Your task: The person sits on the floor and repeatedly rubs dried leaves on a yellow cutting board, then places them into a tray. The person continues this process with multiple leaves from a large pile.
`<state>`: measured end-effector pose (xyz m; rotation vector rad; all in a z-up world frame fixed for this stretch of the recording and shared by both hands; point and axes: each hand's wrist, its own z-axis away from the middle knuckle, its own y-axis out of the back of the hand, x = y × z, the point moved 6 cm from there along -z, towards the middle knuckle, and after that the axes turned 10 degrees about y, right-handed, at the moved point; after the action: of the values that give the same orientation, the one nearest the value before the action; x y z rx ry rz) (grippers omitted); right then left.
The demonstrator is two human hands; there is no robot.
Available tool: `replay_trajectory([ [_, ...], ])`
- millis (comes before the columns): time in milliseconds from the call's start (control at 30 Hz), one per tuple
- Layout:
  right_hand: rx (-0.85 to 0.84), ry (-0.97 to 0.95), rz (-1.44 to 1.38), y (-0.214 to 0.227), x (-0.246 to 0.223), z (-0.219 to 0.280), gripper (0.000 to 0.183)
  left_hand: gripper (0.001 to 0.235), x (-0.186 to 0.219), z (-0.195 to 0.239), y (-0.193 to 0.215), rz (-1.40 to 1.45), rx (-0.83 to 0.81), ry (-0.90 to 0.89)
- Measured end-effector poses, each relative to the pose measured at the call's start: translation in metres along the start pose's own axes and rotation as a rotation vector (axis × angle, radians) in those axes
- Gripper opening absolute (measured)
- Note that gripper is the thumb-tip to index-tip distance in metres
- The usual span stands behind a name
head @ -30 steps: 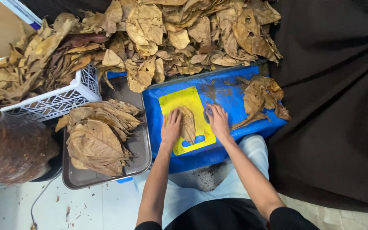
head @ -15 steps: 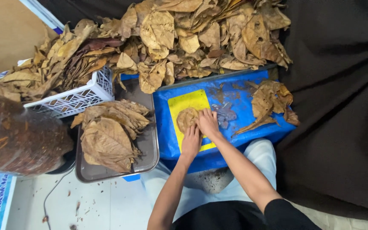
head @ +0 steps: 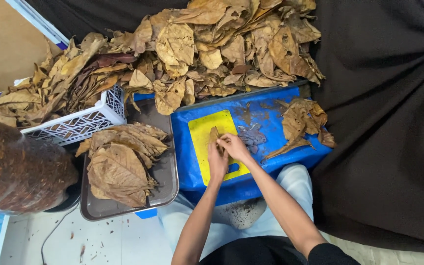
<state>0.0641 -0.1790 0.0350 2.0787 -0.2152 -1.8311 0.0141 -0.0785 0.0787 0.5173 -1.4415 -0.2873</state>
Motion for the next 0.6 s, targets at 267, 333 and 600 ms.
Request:
replay_trajectory([
  [267,0.012,-0.01,0.025,-0.004,0.044,0.034,0.026,0.014,-0.096,-0.006,-0.007,0.236,0.102,0.068],
  [333,-0.15,-0.039,0.046,-0.009,0.03,0.049,0.03,0.024,-0.084,0.015,0.002,0.32,0.063,0.09],
  [600,-0.241,-0.302,-0.141,-0.024,0.001,0.066,0.055,0.008,-0.082,0.027,0.002,0.59,-0.019,-0.017],
])
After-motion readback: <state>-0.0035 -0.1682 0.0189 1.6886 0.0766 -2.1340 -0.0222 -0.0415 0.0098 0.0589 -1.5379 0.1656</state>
